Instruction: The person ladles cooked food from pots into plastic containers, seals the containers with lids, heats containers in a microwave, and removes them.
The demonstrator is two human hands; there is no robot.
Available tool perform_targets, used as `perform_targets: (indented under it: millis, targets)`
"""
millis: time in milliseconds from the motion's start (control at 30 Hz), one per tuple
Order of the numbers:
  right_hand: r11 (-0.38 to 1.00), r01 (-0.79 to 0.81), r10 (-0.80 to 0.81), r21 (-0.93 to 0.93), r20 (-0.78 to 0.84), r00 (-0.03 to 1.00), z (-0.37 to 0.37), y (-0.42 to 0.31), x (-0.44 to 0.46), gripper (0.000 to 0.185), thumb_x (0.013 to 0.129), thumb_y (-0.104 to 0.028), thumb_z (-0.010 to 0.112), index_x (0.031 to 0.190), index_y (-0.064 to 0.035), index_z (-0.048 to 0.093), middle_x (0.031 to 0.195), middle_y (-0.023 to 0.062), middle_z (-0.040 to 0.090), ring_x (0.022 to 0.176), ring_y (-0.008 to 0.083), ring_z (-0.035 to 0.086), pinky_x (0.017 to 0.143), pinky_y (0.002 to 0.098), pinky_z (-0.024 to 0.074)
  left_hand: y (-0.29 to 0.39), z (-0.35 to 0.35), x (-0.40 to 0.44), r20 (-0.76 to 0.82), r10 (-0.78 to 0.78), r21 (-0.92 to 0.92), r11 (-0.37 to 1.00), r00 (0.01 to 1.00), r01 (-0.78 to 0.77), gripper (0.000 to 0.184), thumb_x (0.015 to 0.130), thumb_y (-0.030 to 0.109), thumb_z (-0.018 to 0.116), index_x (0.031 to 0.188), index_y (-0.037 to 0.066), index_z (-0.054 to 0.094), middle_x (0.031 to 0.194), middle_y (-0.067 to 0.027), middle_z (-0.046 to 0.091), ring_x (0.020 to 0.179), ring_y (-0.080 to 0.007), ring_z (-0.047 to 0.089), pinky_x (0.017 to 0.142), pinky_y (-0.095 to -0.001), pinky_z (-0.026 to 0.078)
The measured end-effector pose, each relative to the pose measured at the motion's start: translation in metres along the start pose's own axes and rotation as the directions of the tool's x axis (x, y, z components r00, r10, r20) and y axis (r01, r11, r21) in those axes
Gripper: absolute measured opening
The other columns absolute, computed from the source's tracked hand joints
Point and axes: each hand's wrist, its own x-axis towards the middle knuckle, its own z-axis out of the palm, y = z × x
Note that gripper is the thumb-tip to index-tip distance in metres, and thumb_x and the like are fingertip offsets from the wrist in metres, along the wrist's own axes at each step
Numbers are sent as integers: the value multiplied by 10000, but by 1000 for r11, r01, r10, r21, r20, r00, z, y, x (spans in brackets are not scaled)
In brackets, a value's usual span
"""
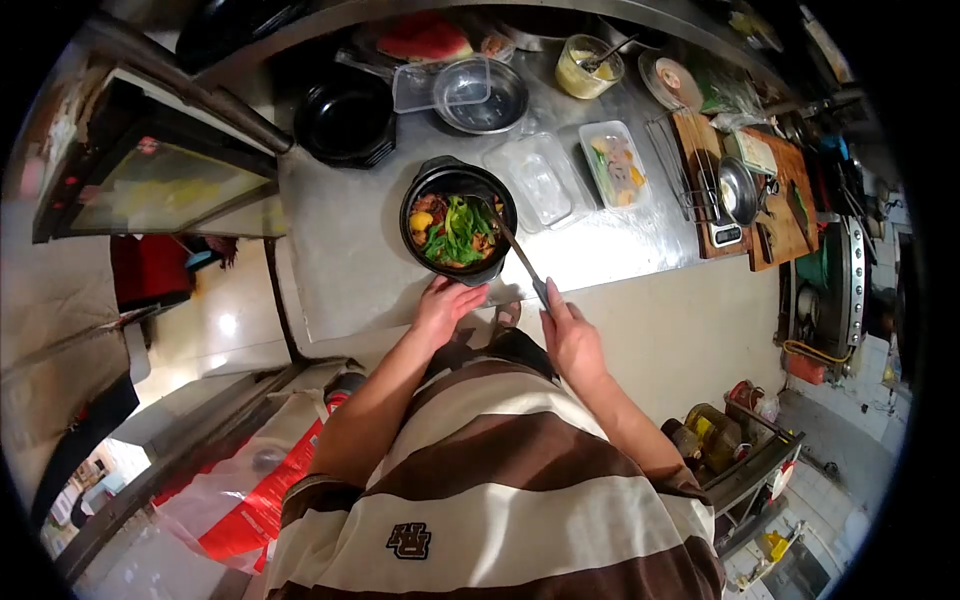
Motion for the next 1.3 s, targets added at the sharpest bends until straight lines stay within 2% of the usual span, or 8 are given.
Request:
perform_targets:
  millis: [167, 267, 367, 567, 700, 933, 1133, 1300]
  targets:
    - [894, -389, 328, 224, 267, 906, -25, -43, -11, 552, 862, -125, 508, 1345, 49, 306, 827, 273, 604, 720, 449, 589, 627, 483, 469, -9, 7, 5, -54, 33, 8, 999, 998, -33, 239, 854, 30, 560, 1088, 26, 512, 1024, -125, 612, 973, -252, 614, 837, -361, 514]
    - [895, -332, 273, 300, 221, 936, -29, -49, -17, 564, 861, -113, 493, 1360, 44, 282, 787, 288, 594, 757, 457, 585, 662, 479, 469, -15, 5, 8, -23, 43, 19, 999, 999, -42, 247, 852, 39, 573, 1094, 34, 521, 1066, -102, 609, 968, -226, 612, 850, -355, 508]
    - [961, -226, 190, 159, 211, 959, -23, -41, -19, 528, 900, -116, 453, 1381, 14, 280, 697, 158, 594, 612, 236, 603, 614, 341, 482, -17, 12, 7, -56, 82, 67, 995, 995, -78, 232, 848, 38, 576, 1075, 25, 535, 1050, -95, 612, 940, -216, 622, 820, -331, 518]
    - [468, -655, 324, 594, 574, 752, -62, -48, -6, 508, 906, -139, 438, 1381, -12, 310, 709, 39, 514, 494, 101, 472, 402, 239, 371, -12, 21, 5, -104, 171, 161, 975, 980, -153, 143, 843, 31, 584, 985, 13, 572, 959, -91, 626, 840, -201, 647, 730, -299, 541]
    - [240, -739, 307, 629, 673, 673, -70, -41, 15, 455, 904, -145, 438, 1341, -37, 375, 702, 42, 490, 456, 89, 424, 353, 210, 294, -9, 22, 4, -90, 171, 146, 977, 981, -157, 124, 844, 23, 580, 967, 6, 580, 929, -86, 628, 803, -195, 649, 720, -300, 541]
    - [9, -833, 183, 553, 818, 545, -88, -30, 20, 333, 912, -145, 418, 1238, -95, 467, 707, 21, 478, 477, 75, 405, 353, 184, 242, -8, 21, 4, -122, 182, 203, 967, 976, -155, 126, 840, 9, 571, 965, 8, 589, 916, -87, 632, 768, -205, 650, 696, -314, 545]
    - [61, -853, 122, 519, 844, 522, -96, -29, 14, 270, 912, -150, 419, 1170, -90, 472, 717, 17, 465, 478, 64, 366, 354, 169, 212, -3, 22, 1, -146, 160, 243, 962, 976, -121, 152, 824, 8, 571, 975, 4, 583, 905, -117, 644, 773, -236, 652, 700, -341, 547]
    - [-270, -846, 0, 459, 879, 477, -83, 1, 25, 248, 903, -151, 436, 1149, -132, 464, 710, 11, 417, 442, 31, 296, 311, 145, 197, 1, 28, -3, -187, 145, 251, 963, 972, -95, 157, 824, 4, 561, 980, -4, 569, 907, -134, 636, 775, -251, 654, 699, -347, 554]
